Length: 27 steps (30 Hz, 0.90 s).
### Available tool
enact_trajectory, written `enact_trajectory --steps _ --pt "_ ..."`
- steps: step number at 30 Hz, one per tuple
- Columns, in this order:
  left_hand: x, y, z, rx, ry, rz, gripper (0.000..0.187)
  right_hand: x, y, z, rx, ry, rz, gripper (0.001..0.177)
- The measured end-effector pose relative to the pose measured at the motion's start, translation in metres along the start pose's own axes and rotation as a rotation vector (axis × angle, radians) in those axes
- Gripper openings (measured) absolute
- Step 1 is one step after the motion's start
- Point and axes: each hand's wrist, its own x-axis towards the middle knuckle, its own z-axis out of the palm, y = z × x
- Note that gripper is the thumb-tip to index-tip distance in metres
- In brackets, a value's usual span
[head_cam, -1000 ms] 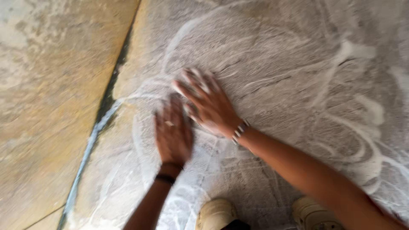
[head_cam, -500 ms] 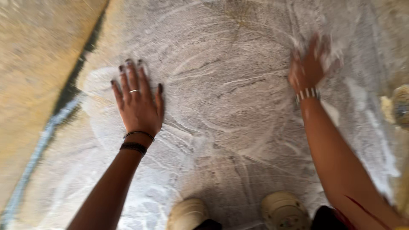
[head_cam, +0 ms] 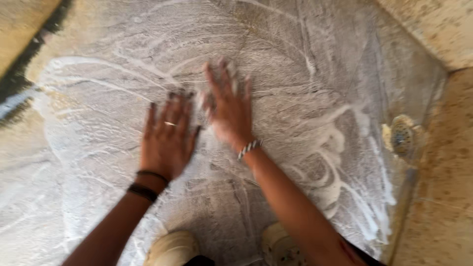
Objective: The person washes soapy foam across a tiled floor by hand, then uses a white cloth to wipe down and dry the surface.
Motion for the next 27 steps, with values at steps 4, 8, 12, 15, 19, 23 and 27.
enact_trajectory --steps 4,8,12,15,19,23,27 --pt "0.009 -0.026 -0.001 -0.078 0.094 -0.074 0.079 0.008 0.139 0.054 0.483 0.269 0.147 0.058" --pt "0.004 -0.039 0.000 -0.104 0.133 -0.112 0.079 -0.080 0.277 0.041 -0.317 0.253 0.590 0.069" --pt "-0.003 -0.038 0.004 -0.106 0.146 -0.136 0.078 -0.156 0.263 0.019 -0.391 0.128 0.904 0.068" --pt "-0.004 -0.034 0.005 -0.083 0.116 -0.146 0.077 -0.150 0.182 0.020 -0.293 0.152 0.827 0.069" --pt "-0.011 -0.025 0.006 -0.157 0.142 -0.068 0.070 -0.094 0.050 0.011 -0.040 0.239 0.450 0.070" --pt "-0.019 -0.022 0.006 -0.170 0.110 -0.061 0.064 -0.023 -0.034 -0.009 0.031 0.217 -0.067 0.071" --pt "-0.016 -0.029 0.004 -0.170 0.158 -0.065 0.065 0.026 0.015 0.009 0.112 0.021 -0.052 0.069"
